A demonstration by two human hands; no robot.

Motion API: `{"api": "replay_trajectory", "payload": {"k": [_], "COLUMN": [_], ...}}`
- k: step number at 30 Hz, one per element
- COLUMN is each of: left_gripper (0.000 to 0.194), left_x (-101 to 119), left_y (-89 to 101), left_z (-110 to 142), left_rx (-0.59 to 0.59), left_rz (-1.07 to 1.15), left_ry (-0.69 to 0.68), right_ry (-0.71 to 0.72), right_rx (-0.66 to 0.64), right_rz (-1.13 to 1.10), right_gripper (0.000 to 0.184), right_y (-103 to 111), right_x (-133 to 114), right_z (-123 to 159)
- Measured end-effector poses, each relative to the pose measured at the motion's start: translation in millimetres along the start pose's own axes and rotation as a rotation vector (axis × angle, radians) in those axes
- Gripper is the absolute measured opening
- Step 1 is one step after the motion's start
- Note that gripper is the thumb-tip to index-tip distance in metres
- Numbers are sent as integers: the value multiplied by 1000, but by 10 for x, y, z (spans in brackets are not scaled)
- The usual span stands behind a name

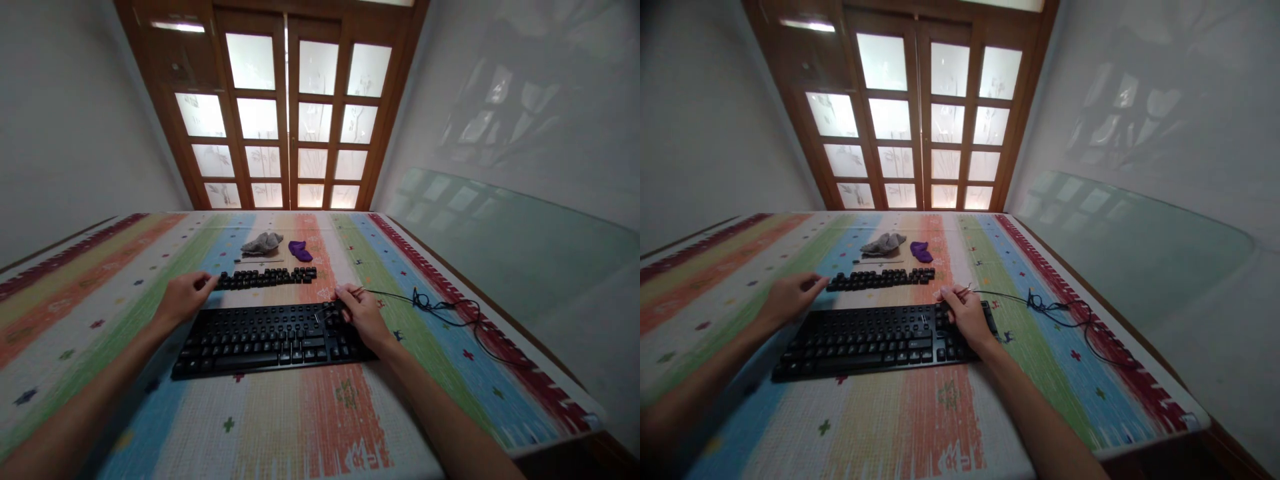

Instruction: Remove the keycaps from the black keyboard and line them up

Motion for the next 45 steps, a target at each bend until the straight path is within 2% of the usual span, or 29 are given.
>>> {"api": "replay_trajectory", "payload": {"k": [3, 6, 9, 15, 17, 22, 28, 32, 37, 40, 45], "left_gripper": [41, 46, 49, 48, 48, 47, 49, 51, 53, 53, 52], "left_x": [-265, -424, -505, -432, -378, -356, -386, -386, -397, -404, -429], "left_y": [54, 82, 105, 73, 29, 5, 51, 67, 55, 49, 25], "left_z": [161, 322, 453, 583, 605, 625, 623, 617, 606, 602, 606], "left_rx": [-17, -63, -134, -205, -279, -357, -355, -335, -379, -384, -385], "left_rz": [70, 157, 215, 303, 331, 374, 336, 279, 264, 273, 282], "left_ry": [125, 155, 160, 102, 61, 19, 8, 1, 11, 14, 12], "right_ry": [-100, -182, -174, -84, -35, 60, 209, 151, 36, 60, 176], "right_rx": [-123, -234, -348, -519, -574, -662, -697, -715, -702, -717, -736], "right_rz": [-71, -93, -67, 7, 44, 133, 276, 281, 173, 199, 361], "right_gripper": [40, 39, 37, 26, 23, 20, 18, 18, 20, 24, 29], "right_y": [-151, -359, -633, -1243, -1432, -1792, -2000, -2088, -2200, -2263, -2347], "right_x": [68, 104, 45, -99, -113, -119, -136, -85, -14, -24, -133], "right_z": [37, 106, 166, 168, 150, 115, 76, 53, 10, 0, -12]}}
Point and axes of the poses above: each hand's wrist, its own z-axis away from the middle knuckle, its own y-axis out of the back of the hand, x = y × z, the point moved 3 cm from there along -z, towards the middle knuckle, and after that the axes turned 4 degrees about y, right-handed, at the moved point
